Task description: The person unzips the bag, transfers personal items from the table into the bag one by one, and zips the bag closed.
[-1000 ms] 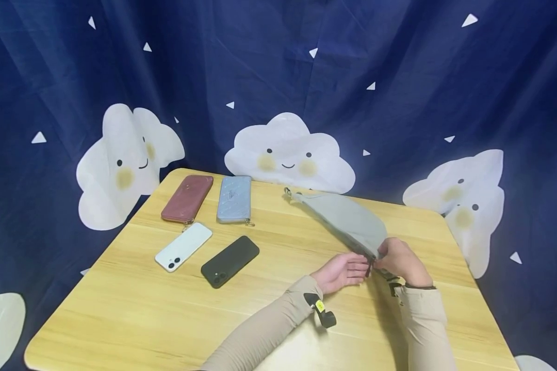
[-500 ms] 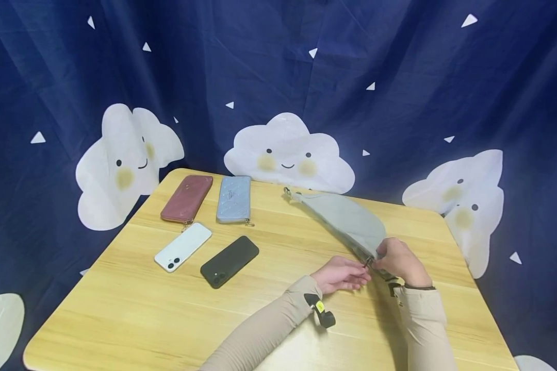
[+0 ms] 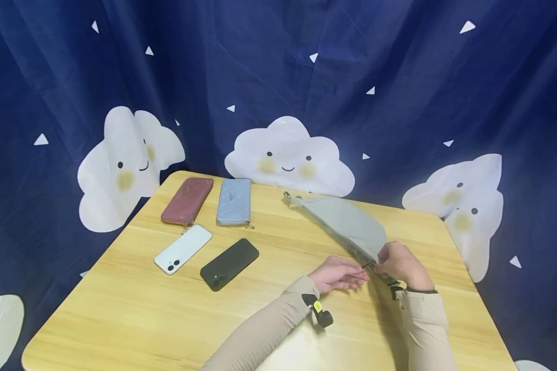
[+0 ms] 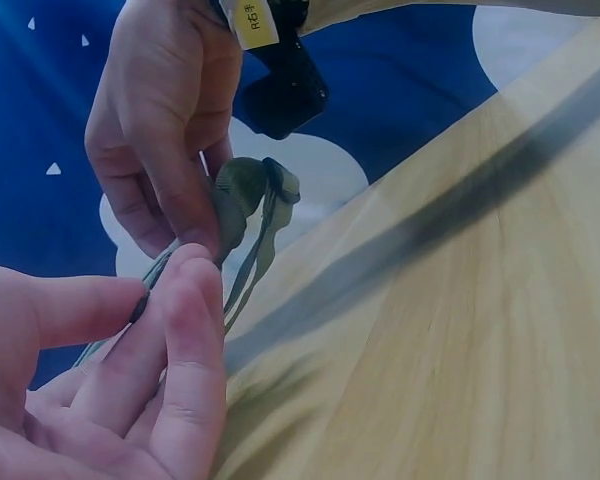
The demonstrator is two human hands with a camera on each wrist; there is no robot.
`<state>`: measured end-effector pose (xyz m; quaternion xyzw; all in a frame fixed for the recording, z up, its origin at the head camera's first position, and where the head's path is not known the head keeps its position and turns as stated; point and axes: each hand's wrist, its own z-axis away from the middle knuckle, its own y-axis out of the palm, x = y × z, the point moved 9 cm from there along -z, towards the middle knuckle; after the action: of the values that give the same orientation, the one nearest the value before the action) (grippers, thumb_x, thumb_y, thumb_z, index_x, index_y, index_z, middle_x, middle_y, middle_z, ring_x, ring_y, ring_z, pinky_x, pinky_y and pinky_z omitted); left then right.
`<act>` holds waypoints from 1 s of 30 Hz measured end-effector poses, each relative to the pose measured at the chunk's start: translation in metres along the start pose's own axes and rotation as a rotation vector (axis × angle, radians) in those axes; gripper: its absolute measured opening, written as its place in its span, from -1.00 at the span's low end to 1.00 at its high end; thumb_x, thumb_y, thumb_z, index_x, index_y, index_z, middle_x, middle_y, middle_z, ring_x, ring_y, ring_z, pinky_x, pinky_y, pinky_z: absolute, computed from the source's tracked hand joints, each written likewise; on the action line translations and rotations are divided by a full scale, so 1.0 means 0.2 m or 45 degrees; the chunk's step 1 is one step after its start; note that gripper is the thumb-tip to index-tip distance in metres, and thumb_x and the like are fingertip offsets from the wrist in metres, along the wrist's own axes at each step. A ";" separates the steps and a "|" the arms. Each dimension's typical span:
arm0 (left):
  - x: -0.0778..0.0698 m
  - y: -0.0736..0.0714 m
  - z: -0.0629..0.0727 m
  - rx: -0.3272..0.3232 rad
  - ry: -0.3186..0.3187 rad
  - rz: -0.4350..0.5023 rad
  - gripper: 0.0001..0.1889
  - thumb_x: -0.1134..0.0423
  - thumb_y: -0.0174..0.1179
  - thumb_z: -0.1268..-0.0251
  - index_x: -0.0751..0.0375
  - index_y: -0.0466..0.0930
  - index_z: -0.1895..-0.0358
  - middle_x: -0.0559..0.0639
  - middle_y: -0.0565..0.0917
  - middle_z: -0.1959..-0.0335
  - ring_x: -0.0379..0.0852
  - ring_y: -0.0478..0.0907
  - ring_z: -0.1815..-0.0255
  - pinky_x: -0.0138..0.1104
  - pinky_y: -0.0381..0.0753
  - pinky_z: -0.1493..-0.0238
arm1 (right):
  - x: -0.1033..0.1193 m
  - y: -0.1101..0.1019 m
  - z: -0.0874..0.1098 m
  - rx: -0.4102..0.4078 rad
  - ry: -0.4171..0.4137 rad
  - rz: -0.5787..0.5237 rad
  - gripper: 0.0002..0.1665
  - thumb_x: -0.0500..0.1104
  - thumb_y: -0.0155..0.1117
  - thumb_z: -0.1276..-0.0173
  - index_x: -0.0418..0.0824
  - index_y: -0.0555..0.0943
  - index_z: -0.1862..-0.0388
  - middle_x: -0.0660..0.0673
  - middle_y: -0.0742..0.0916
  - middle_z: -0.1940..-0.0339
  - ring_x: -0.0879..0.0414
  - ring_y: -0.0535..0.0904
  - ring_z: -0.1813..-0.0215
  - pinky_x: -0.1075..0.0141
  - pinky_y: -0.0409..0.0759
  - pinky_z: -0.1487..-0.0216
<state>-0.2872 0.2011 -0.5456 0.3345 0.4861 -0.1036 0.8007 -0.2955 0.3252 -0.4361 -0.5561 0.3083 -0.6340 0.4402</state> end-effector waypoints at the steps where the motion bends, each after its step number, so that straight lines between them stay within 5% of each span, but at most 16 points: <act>1: 0.00 0.00 0.00 0.000 0.001 -0.001 -0.68 0.39 0.23 -0.42 0.50 0.61 -0.15 0.32 0.78 0.00 -0.26 0.73 0.38 -0.51 0.74 0.33 | 0.00 0.00 0.00 -0.001 -0.003 0.002 -0.59 -0.30 0.52 -0.02 -0.50 0.63 0.18 -0.36 0.76 0.21 -0.16 0.68 0.16 -0.03 0.72 0.10; 24: 0.02 -0.06 -0.03 -0.015 -0.020 0.052 -0.72 0.38 0.22 -0.43 0.45 0.65 -0.11 0.32 0.76 -0.05 -0.28 0.73 0.39 -0.51 0.74 0.30 | -0.03 0.03 0.00 0.036 -0.016 0.008 -0.65 -0.29 0.52 0.01 -0.45 0.68 0.24 -0.28 0.76 0.27 -0.06 0.65 0.23 0.12 0.68 0.24; 30: 0.00 -0.06 -0.02 -0.021 -0.007 0.047 -0.72 0.38 0.21 -0.43 0.44 0.65 -0.11 0.32 0.76 -0.06 -0.29 0.72 0.40 -0.52 0.73 0.30 | -0.02 0.03 0.01 0.049 -0.020 -0.024 -0.81 -0.32 0.49 0.02 -0.35 0.66 0.42 -0.13 0.69 0.42 0.03 0.53 0.35 0.26 0.53 0.38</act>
<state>-0.2963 0.1947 -0.5533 0.3365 0.4786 -0.0856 0.8065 -0.2920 0.3263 -0.4435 -0.5554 0.2874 -0.6397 0.4469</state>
